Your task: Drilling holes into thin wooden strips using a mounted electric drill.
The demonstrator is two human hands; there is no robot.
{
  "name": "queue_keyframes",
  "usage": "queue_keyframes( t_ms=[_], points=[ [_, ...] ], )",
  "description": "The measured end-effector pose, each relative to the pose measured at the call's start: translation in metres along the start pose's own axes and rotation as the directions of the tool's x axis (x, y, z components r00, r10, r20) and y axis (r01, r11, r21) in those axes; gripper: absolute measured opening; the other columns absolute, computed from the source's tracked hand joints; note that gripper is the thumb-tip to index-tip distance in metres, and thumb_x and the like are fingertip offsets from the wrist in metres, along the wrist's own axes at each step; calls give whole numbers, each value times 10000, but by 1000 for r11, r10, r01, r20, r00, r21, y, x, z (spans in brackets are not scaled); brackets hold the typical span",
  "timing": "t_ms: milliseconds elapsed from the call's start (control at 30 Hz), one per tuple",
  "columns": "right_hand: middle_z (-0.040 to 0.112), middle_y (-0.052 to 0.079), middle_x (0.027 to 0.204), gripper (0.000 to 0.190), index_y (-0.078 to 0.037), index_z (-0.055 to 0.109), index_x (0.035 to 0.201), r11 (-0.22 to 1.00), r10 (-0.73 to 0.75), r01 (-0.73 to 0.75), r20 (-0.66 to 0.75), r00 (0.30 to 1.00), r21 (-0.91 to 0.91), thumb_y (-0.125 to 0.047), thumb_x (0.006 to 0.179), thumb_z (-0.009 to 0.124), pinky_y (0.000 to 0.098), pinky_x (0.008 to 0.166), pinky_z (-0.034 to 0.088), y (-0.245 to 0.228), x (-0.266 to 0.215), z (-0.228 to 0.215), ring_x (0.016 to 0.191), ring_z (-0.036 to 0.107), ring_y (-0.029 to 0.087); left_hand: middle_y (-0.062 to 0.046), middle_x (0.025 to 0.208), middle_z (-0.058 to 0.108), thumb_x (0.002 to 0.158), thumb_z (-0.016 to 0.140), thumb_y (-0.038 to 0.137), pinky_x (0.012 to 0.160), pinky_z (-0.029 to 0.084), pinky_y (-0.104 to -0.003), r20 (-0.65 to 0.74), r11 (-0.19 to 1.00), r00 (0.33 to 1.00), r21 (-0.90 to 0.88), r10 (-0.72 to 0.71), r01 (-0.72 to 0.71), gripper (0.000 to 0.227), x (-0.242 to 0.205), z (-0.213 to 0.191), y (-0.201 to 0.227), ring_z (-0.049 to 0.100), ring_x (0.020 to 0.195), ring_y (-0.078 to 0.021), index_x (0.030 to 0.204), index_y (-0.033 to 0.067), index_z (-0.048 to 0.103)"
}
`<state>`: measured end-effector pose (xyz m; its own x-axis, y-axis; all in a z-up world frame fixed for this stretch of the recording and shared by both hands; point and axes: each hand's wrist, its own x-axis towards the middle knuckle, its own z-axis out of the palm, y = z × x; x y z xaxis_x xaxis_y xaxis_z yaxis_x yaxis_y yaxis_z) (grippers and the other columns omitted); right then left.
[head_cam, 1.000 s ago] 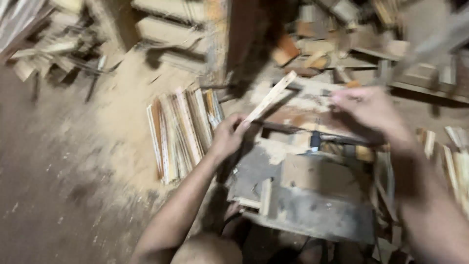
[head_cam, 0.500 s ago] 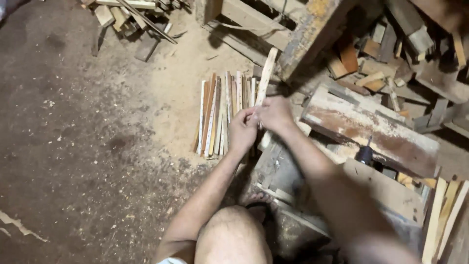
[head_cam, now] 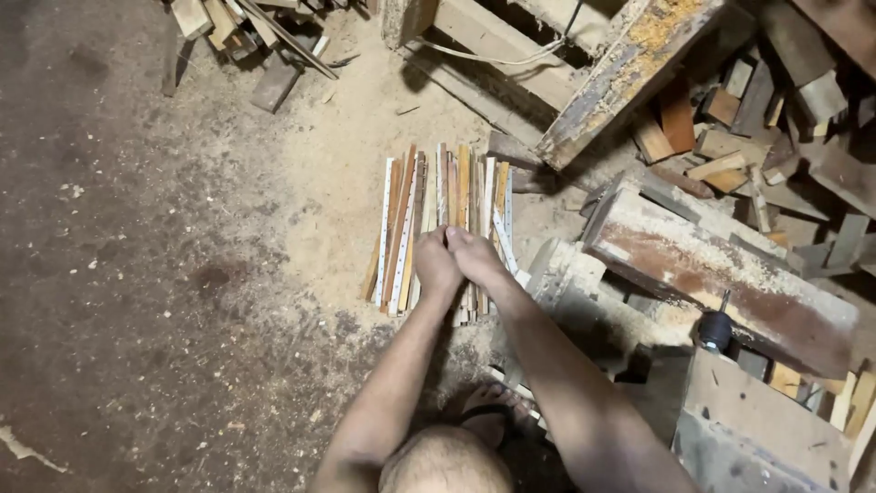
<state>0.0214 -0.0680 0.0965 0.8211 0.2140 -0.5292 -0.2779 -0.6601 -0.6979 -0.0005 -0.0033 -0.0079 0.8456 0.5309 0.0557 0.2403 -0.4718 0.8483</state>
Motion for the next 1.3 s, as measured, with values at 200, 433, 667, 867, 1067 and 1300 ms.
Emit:
queue_keyframes(
  t_ms=[200,433,667,867,1067,1300],
  points=[
    [669,176,1363,652,-83,663,1361,999,-2,7,110,994,-51,-574,1007,420,507,1156,418,-12,-14,-16,1365,547,331,-203,896,696,973,578,318,903,534,-492,145,994,985,-34,-95,101,350,-16,-30,33,693,967,-422,1038,44,785],
    [624,236,1402,550,-3,642,1353,983,-107,106,0,994,-146,-381,1021,419,529,1181,400,-58,-69,-134,1379,521,400,-296,951,712,981,544,257,869,509,-594,267,990,960,-133,86,-52,330,2,-70,170,666,1038,-495,1057,14,752],
    [676,161,1322,471,-139,578,1437,913,-375,314,-234,897,-261,-268,984,569,487,1097,457,-6,-207,-301,1274,620,297,-228,1168,712,910,713,150,1010,520,-508,440,737,600,-283,668,-614,461,-42,-34,324,652,1165,-420,1344,13,640],
    [569,253,1404,486,-62,530,1464,936,-316,350,-490,813,-22,-89,990,634,483,1116,446,159,-329,-379,1318,525,311,-196,1252,677,905,712,261,1048,498,-518,744,514,181,-245,643,-822,575,-163,20,429,615,1242,-401,1420,50,568],
    [639,204,1310,402,-82,604,1419,949,0,235,-742,671,212,-106,1022,664,369,989,540,354,-409,-405,1197,614,243,-170,1036,726,725,761,331,956,552,-476,805,332,62,-171,590,-928,360,-310,125,479,694,1054,-385,995,95,788],
    [763,105,1018,259,-130,739,1251,865,415,91,-805,423,494,-179,997,723,267,777,587,549,-429,-376,863,723,130,-167,1224,663,835,721,285,1082,426,-484,878,469,93,-160,471,-869,503,-462,231,410,615,1198,-382,1263,73,562]
  ],
)
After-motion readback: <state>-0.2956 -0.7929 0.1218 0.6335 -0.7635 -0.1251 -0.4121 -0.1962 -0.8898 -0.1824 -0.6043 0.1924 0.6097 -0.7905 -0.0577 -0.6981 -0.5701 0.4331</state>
